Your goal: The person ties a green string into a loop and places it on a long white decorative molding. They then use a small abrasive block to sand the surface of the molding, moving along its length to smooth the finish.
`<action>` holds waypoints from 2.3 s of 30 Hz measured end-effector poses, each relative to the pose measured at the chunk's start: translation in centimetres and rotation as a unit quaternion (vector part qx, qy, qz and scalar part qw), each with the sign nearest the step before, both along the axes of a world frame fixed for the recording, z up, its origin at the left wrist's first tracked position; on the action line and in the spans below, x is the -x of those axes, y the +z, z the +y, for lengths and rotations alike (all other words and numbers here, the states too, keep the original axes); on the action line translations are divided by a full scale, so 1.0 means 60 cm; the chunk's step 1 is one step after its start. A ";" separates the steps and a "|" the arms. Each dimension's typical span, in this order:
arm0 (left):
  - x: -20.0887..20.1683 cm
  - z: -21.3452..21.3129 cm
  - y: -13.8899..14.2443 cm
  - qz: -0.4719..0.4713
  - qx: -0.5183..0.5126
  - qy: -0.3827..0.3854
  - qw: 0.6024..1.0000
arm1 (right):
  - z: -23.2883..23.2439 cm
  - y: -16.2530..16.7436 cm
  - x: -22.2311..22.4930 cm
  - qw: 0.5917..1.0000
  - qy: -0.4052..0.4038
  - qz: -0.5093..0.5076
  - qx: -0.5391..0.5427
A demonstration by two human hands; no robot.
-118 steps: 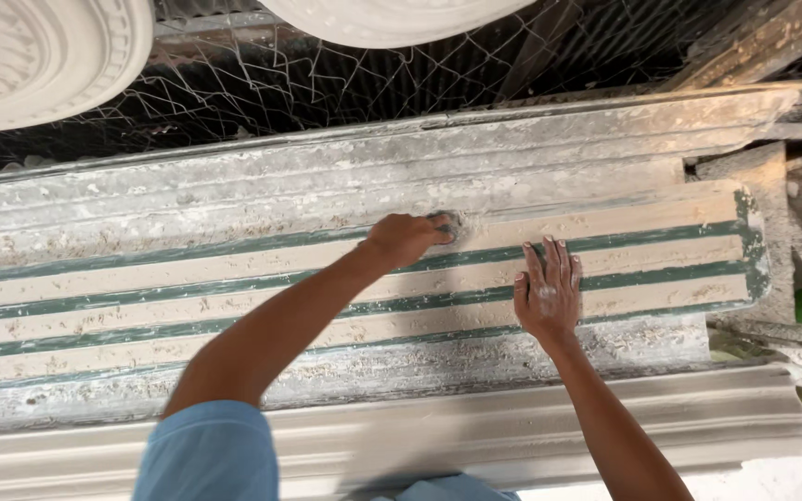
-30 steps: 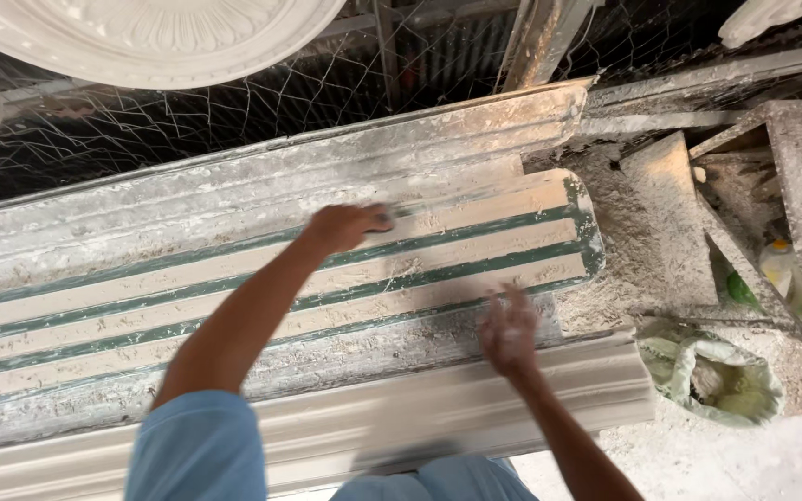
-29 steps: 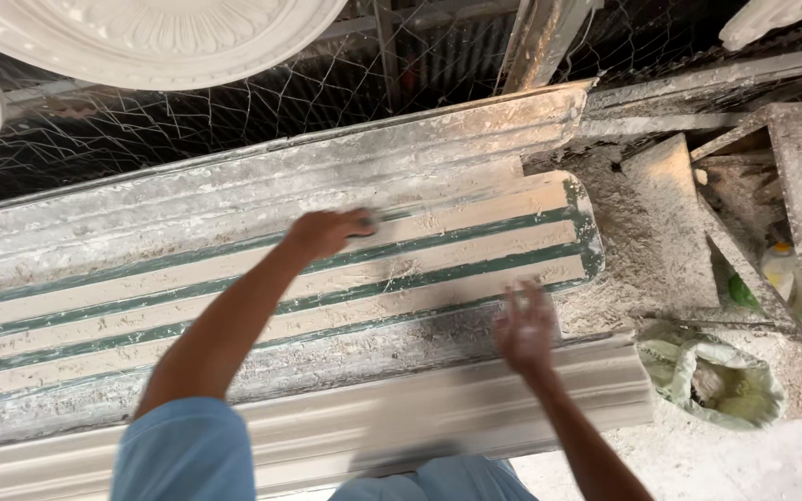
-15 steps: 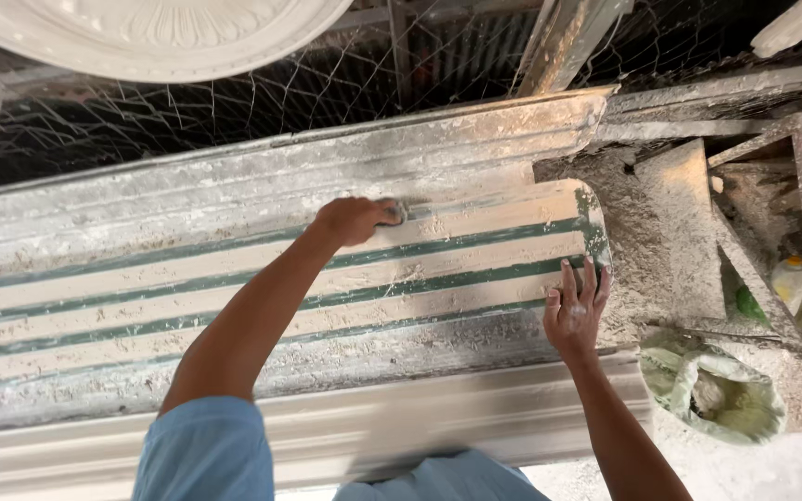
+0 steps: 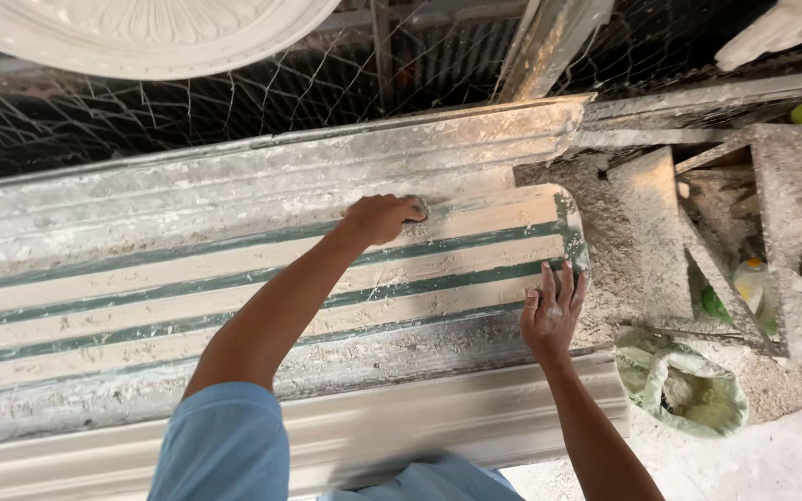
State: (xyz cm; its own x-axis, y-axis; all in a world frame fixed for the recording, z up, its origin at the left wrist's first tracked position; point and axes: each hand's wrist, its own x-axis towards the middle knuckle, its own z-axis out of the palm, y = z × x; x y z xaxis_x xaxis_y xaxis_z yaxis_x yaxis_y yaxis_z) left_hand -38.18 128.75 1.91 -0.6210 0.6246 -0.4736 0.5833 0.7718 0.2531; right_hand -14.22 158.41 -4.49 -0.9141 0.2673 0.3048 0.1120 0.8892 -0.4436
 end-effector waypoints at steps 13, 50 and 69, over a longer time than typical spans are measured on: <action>-0.059 -0.360 0.034 0.036 0.093 -0.032 0.994 | -0.022 0.031 0.122 0.988 0.034 -0.069 -0.131; -0.030 -0.072 0.014 0.009 0.054 -0.039 0.998 | -0.021 -0.003 0.123 0.991 0.019 -0.055 -0.119; -0.056 -0.112 0.043 0.012 0.068 -0.051 0.996 | -0.014 0.012 0.118 0.993 0.021 -0.034 -0.110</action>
State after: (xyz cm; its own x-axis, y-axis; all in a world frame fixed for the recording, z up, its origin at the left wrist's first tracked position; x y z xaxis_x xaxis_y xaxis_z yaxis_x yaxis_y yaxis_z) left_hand -34.85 122.01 4.48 -0.5688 0.6166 -0.5443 0.6656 0.7339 0.1357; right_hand -21.32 157.56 -3.78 -0.9435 0.1614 0.2895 0.0948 0.9683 -0.2311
